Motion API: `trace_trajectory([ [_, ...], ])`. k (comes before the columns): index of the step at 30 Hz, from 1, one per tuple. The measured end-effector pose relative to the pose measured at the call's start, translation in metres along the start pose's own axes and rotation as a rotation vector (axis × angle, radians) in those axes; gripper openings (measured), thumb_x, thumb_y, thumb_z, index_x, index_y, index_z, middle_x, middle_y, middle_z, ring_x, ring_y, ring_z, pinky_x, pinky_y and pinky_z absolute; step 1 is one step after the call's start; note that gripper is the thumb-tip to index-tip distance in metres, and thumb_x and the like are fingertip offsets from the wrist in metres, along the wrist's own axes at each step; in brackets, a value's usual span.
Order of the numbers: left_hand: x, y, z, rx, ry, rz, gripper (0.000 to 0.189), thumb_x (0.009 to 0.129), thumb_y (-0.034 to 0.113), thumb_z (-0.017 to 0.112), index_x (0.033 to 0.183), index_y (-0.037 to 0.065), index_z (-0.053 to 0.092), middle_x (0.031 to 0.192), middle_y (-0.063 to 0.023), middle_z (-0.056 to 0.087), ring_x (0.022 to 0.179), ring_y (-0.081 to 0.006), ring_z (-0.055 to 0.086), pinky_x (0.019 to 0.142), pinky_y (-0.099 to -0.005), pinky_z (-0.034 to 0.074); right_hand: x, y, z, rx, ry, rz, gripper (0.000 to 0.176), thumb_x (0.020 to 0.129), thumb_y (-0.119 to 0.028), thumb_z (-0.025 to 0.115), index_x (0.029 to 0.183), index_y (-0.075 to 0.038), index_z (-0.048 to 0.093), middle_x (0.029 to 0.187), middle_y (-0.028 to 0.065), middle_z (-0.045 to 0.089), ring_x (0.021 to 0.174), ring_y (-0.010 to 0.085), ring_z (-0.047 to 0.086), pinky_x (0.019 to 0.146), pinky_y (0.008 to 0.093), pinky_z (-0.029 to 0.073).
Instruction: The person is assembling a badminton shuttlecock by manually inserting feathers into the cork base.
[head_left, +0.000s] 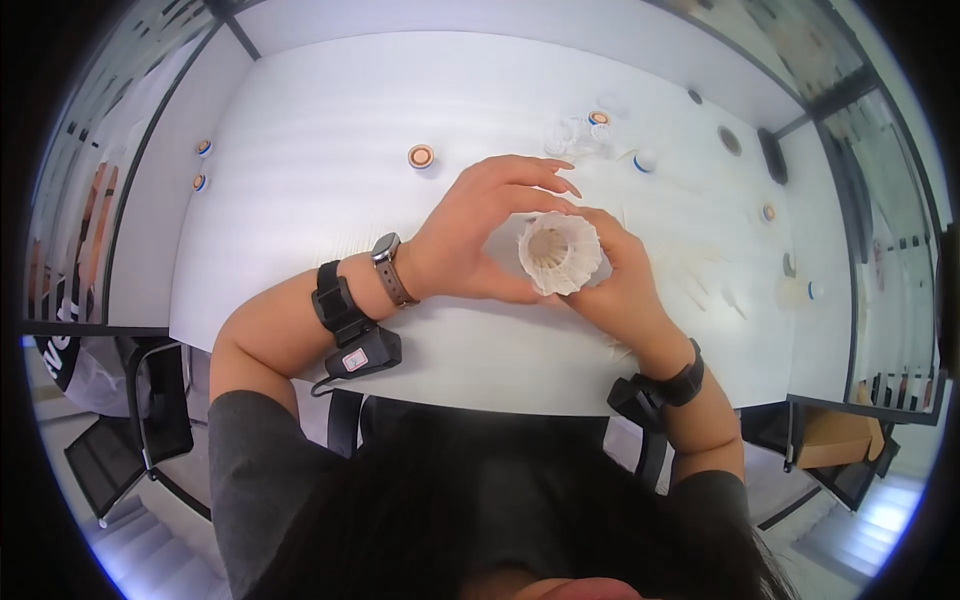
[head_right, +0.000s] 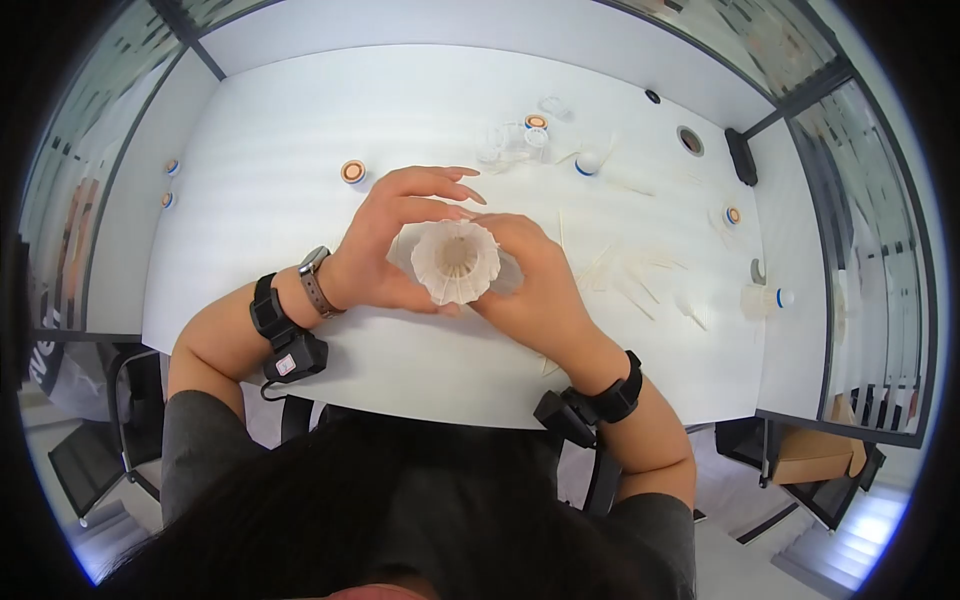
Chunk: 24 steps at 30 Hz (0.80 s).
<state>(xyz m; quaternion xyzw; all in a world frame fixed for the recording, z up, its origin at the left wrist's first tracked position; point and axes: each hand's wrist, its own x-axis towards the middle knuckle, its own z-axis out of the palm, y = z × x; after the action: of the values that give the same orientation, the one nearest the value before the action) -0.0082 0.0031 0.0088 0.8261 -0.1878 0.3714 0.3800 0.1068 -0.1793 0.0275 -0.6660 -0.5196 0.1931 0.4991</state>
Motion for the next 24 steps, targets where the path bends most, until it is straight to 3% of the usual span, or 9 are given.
trace_trajectory([
  [1, 0.000, -0.001, 0.001, -0.011, 0.010, 0.013, 0.083, 0.065, 0.041, 0.090, 0.134, 0.012, 0.053, 0.133, -0.0095, 0.057, 0.129, -0.0323, 0.052, 0.104, -0.0438, 0.040, 0.000, 0.000, 0.000, -0.008, -0.013, 0.008, 0.046, 0.070, -0.006, 0.082, 0.113, -0.004, 0.067, 0.115, 0.0117, 0.068, 0.110, 0.0306, 0.063, 0.096, 0.0390, 0.048],
  [4, 0.007, 0.011, -0.003, 0.024, -0.046, -0.087, 0.093, 0.067, 0.046, 0.088, 0.142, 0.009, 0.047, 0.138, -0.0114, 0.055, 0.130, -0.0332, 0.050, 0.108, -0.0453, 0.037, -0.003, 0.000, 0.000, -0.024, -0.045, -0.012, 0.046, 0.069, -0.006, 0.081, 0.113, -0.004, 0.065, 0.116, 0.0121, 0.068, 0.110, 0.0304, 0.063, 0.096, 0.0394, 0.049],
  [8, 0.004, 0.002, -0.001, 0.014, -0.155, -0.093, 0.096, 0.063, 0.041, 0.092, 0.142, 0.009, 0.048, 0.143, -0.0138, 0.050, 0.135, -0.0343, 0.046, 0.109, -0.0468, 0.037, -0.002, 0.001, 0.000, -0.026, -0.061, -0.029, 0.046, 0.069, -0.006, 0.081, 0.112, -0.004, 0.065, 0.113, 0.0121, 0.067, 0.108, 0.0310, 0.062, 0.095, 0.0395, 0.049],
  [11, 0.006, 0.004, 0.000, -0.048, -0.134, -0.041, 0.078, 0.062, 0.035, 0.094, 0.129, 0.012, 0.062, 0.137, -0.0129, 0.054, 0.130, -0.0344, 0.051, 0.104, -0.0457, 0.043, -0.001, -0.002, -0.001, -0.036, -0.104, -0.049, 0.046, 0.068, -0.007, 0.081, 0.111, -0.004, 0.064, 0.110, 0.0124, 0.067, 0.108, 0.0321, 0.061, 0.094, 0.0399, 0.048],
  [18, 0.005, 0.005, 0.001, -0.070, -0.104, -0.015, 0.072, 0.063, 0.033, 0.094, 0.124, 0.009, 0.065, 0.128, -0.0124, 0.059, 0.123, -0.0329, 0.056, 0.099, -0.0457, 0.049, -0.001, 0.002, -0.002, -0.063, -0.137, -0.124, 0.047, 0.069, -0.004, 0.075, 0.115, -0.004, 0.064, 0.118, 0.0167, 0.063, 0.114, 0.0355, 0.057, 0.098, 0.0424, 0.046],
  [24, 0.006, 0.008, 0.003, 0.013, -0.094, 0.093, 0.052, 0.071, 0.026, 0.085, 0.116, 0.008, 0.067, 0.122, -0.0099, 0.064, 0.111, -0.0291, 0.064, 0.091, -0.0387, 0.052, -0.002, 0.006, 0.000, -0.098, -0.131, -0.131, 0.050, 0.068, -0.005, 0.075, 0.117, -0.005, 0.065, 0.129, 0.0179, 0.059, 0.123, 0.0368, 0.053, 0.103, 0.0428, 0.044],
])
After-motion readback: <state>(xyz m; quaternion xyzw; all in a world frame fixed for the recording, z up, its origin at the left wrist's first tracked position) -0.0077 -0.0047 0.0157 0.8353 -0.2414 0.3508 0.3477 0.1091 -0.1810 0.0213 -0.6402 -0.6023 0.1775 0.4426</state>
